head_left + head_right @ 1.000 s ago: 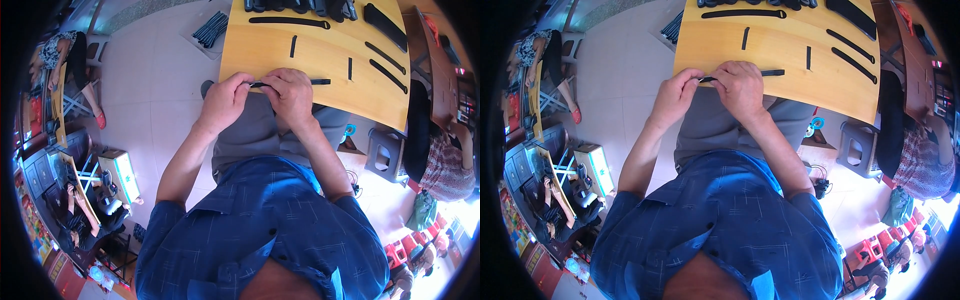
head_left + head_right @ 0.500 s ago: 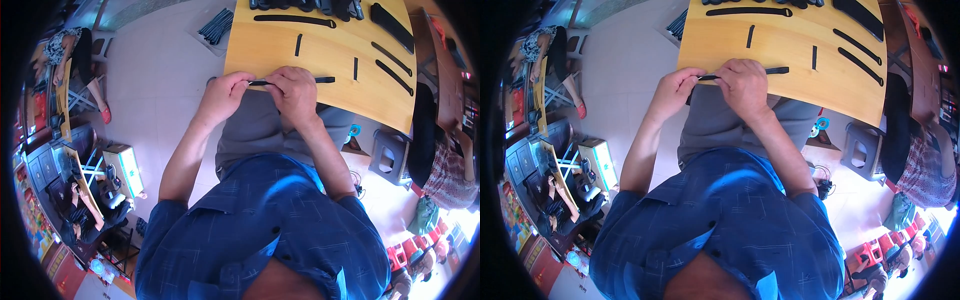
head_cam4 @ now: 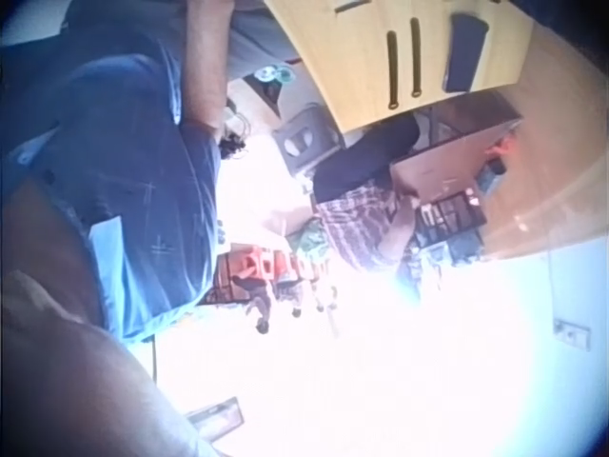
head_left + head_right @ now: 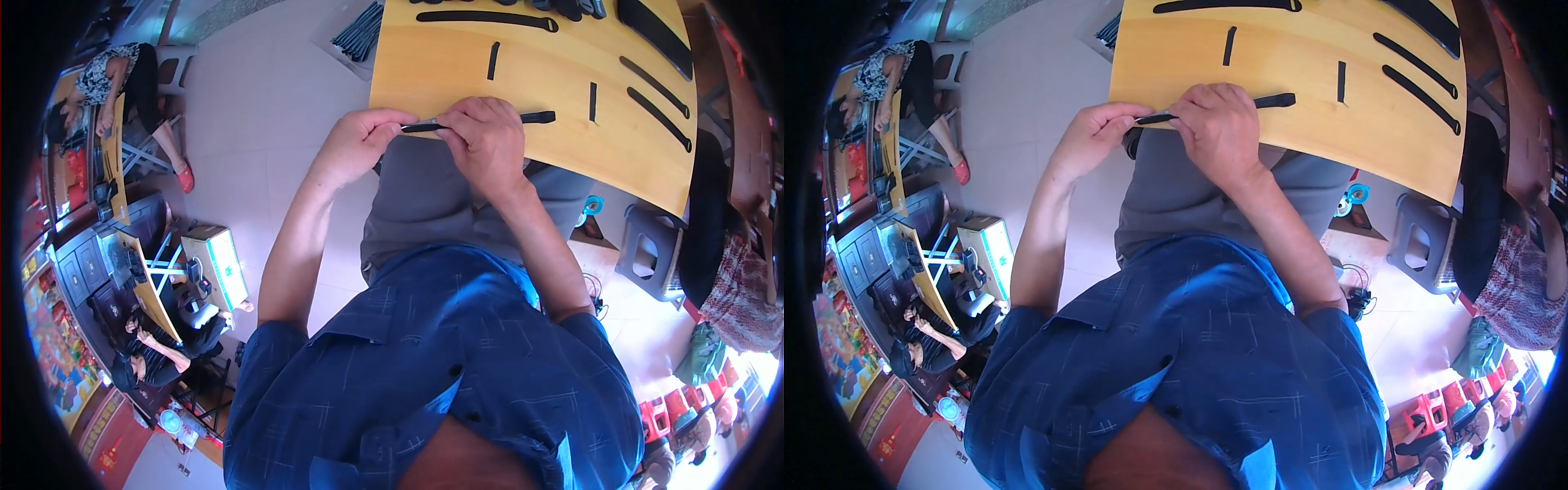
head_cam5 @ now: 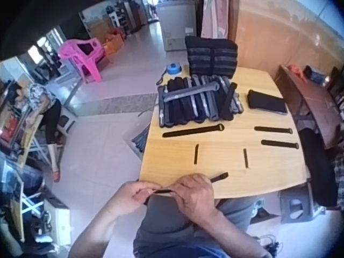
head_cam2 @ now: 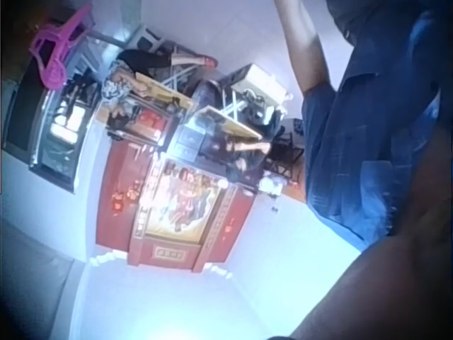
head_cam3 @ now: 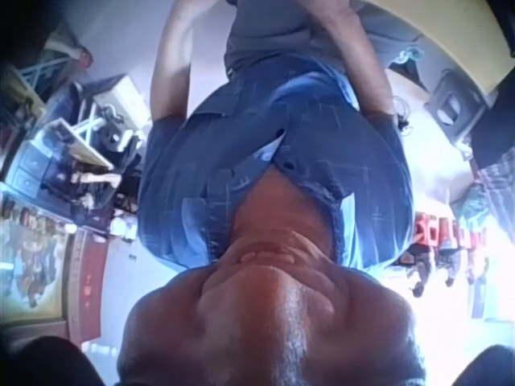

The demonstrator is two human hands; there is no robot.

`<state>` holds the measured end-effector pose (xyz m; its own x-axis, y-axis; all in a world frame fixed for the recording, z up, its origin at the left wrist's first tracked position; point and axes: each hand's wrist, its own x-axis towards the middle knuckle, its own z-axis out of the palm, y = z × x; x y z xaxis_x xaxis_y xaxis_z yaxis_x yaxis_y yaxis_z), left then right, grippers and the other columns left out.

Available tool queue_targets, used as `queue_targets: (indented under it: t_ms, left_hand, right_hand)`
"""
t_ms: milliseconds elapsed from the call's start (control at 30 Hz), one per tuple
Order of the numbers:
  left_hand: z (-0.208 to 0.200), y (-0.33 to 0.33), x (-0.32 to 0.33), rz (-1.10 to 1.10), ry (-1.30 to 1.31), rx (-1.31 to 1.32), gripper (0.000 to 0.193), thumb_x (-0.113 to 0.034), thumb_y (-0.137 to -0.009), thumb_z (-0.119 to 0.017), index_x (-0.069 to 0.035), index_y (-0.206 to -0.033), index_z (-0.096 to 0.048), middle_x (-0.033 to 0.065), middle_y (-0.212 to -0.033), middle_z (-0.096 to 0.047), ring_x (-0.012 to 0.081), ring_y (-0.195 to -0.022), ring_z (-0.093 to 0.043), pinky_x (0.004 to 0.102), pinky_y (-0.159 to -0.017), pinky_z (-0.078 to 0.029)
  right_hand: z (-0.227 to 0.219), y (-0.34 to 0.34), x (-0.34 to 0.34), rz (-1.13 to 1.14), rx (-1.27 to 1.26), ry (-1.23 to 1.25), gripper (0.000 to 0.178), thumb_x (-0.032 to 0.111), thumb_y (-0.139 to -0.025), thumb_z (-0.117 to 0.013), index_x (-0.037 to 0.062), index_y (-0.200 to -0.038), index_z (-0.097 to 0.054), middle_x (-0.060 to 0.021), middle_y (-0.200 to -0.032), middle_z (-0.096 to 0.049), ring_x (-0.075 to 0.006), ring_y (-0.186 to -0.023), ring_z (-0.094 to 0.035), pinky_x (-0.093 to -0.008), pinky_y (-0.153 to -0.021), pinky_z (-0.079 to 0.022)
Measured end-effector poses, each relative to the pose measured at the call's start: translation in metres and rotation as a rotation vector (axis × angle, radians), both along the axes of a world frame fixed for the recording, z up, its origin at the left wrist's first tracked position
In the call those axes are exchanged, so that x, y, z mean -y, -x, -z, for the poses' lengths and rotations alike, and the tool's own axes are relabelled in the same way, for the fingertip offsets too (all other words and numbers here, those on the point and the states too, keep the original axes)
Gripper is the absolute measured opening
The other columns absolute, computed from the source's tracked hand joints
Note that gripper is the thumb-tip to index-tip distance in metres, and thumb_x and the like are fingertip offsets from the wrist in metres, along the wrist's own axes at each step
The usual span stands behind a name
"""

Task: Assembling plastic components and buckles onto black elastic straps at a workshop table.

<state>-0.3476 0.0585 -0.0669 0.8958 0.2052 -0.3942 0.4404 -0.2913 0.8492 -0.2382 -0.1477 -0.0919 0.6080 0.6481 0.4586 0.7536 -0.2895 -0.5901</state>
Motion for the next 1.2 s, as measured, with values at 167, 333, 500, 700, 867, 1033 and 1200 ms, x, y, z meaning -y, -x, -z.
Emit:
queue_targets:
  t_ms: [167, 333, 500, 700, 867, 1033, 1200]
  left_hand:
    - [-0.009, -0.005, 0.0, -0.022, 0.088, -0.081, 0.025, -0.007, -0.103, -0.058, -0.004, -0.119, -0.077, -0.0029, -0.082, -0.069, 0.0036, -0.071, -0.055, 0.0211, -0.065, -0.046]
    - [-0.008, -0.003, -0.009, 0.015, 0.023, -0.122, 0.027, -0.006, -0.105, -0.054, -0.006, -0.121, -0.076, -0.0066, -0.081, -0.064, 0.0018, -0.067, -0.049, 0.019, -0.06, -0.04]
    - [-0.008, 0.005, -0.011, 0.011, 0.045, -0.078, 0.029, -0.006, -0.105, -0.051, -0.005, -0.124, -0.072, -0.009, -0.072, -0.05, 0.0014, -0.061, -0.041, 0.0199, -0.054, -0.032]
    - [-0.022, 0.013, -0.002, -0.034, 0.033, -0.028, 0.03, -0.01, -0.104, -0.054, -0.006, -0.132, -0.063, -0.0028, -0.083, -0.059, 0.0056, -0.071, -0.051, 0.0232, -0.064, -0.044]
    - [-0.012, 0.009, 0.003, 0.049, -0.05, 0.133, 0.023, -0.011, -0.102, -0.056, -0.006, -0.123, -0.063, -0.0015, -0.072, -0.055, 0.0068, -0.065, -0.05, 0.0255, -0.06, -0.042]
    - [-0.003, 0.007, 0.002, 0.082, -0.07, 0.154, 0.024, -0.012, -0.102, -0.055, -0.006, -0.123, -0.065, -0.0008, -0.069, -0.055, 0.0073, -0.063, -0.05, 0.0268, -0.059, -0.042]
    - [0.004, 0.005, -0.002, 0.083, -0.001, 0.187, 0.025, -0.012, -0.102, -0.055, -0.005, -0.123, -0.067, -0.0008, -0.073, -0.058, 0.0073, -0.065, -0.05, 0.0274, -0.06, -0.043]
  right_hand:
    - [0.001, -0.001, 0.001, 0.004, 0.004, -0.006, 0.017, 0.011, -0.072, -0.081, 0.0127, -0.087, -0.075, -0.0008, -0.089, -0.068, -0.0249, -0.089, -0.066, -0.0397, -0.085, -0.05]
    - [0.001, 0.0, 0.001, 0.002, 0.011, 0.002, 0.016, 0.012, -0.072, -0.081, 0.0127, -0.087, -0.074, -0.0009, -0.089, -0.067, -0.0249, -0.088, -0.066, -0.0394, -0.085, -0.049]
    - [0.001, -0.005, 0.005, -0.01, 0.021, -0.01, 0.016, 0.012, -0.072, -0.081, 0.0124, -0.086, -0.073, -0.0012, -0.089, -0.067, -0.0248, -0.088, -0.065, -0.0397, -0.086, -0.049]
    - [0.0, -0.006, 0.005, -0.021, 0.002, 0.003, 0.019, 0.01, -0.074, -0.082, 0.0121, -0.091, -0.074, -0.0014, -0.089, -0.069, -0.0255, -0.088, -0.066, -0.0413, -0.087, -0.05]
    - [-0.002, -0.008, 0.003, -0.035, -0.009, 0.052, 0.018, 0.012, -0.075, -0.082, 0.012, -0.091, -0.074, -0.002, -0.09, -0.069, -0.0263, -0.089, -0.066, -0.0419, -0.087, -0.051]
    - [-0.003, -0.009, 0.002, -0.036, -0.012, 0.095, 0.017, 0.014, -0.076, -0.082, 0.0121, -0.091, -0.075, -0.0025, -0.09, -0.069, -0.0269, -0.09, -0.066, -0.0423, -0.087, -0.051]
    - [-0.004, -0.009, 0.001, -0.032, 0.004, 0.062, 0.016, 0.013, -0.074, -0.082, 0.0122, -0.088, -0.074, -0.0026, -0.088, -0.068, -0.0274, -0.09, -0.066, -0.0424, -0.087, -0.05]
